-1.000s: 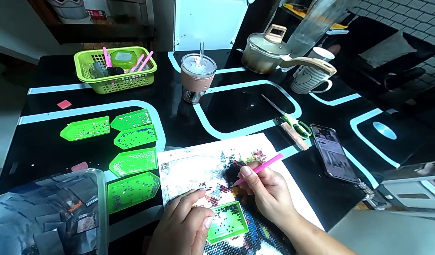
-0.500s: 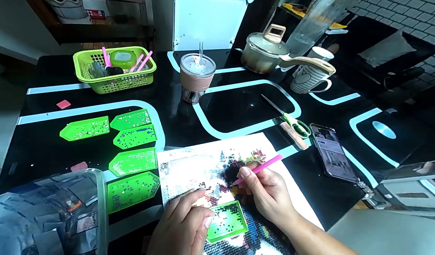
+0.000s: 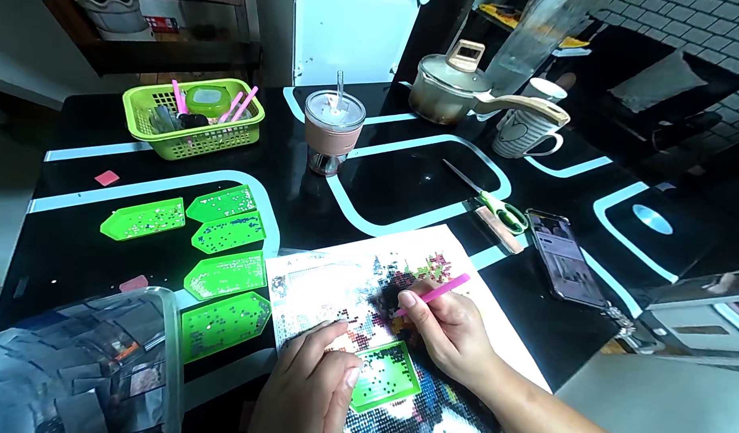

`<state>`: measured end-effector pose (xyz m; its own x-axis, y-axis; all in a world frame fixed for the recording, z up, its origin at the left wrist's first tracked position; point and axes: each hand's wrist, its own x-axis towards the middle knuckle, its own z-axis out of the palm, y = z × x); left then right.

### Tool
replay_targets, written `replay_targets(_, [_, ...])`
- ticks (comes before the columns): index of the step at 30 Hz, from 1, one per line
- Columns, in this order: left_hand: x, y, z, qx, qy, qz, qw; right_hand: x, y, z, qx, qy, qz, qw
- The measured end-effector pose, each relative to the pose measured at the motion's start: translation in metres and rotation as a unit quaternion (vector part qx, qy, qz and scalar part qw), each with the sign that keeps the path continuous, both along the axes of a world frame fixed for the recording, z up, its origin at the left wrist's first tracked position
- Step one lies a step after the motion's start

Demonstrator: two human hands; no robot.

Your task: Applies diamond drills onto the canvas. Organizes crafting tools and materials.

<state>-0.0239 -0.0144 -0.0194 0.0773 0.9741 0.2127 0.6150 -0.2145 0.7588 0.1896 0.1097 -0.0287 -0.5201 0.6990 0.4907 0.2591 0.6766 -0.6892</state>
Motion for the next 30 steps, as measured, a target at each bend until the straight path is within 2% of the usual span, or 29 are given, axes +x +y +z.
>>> replay_targets(6, [0.0003, -0.0002, 0.0012, -0.004, -0.001, 0.002, 1.0, 0.0007, 0.0005, -0.0008, 0.002, 0.0, 0.003, 1.0])
replay_targets(8, [0.0003, -0.0003, 0.0009, -0.003, -0.001, 0.002, 1.0, 0.0015, 0.0007, 0.0001, -0.076, 0.037, -0.016, 0.996])
replay_targets(10, [-0.0003, -0.0001, 0.0009, -0.004, -0.001, 0.0, 1.0, 0.0029, 0.0046, 0.0038, -0.186, 0.101, -0.054, 0.976])
replay_targets(12, [-0.0006, 0.0003, 0.0002, -0.002, -0.003, 0.0, 1.0, 0.003, 0.0087, 0.0057, -0.233, 0.143, -0.067, 0.959])
replay_targets(18, [-0.0003, -0.0002, -0.0001, 0.0, 0.004, 0.0, 1.0, 0.0027, 0.0017, 0.0006, -0.093, 0.057, 0.006, 0.994])
replay_targets(30, [-0.0007, -0.0003, 0.0007, -0.006, 0.0, -0.002, 1.0, 0.0015, 0.0007, -0.0023, 0.01, -0.001, 0.0, 1.0])
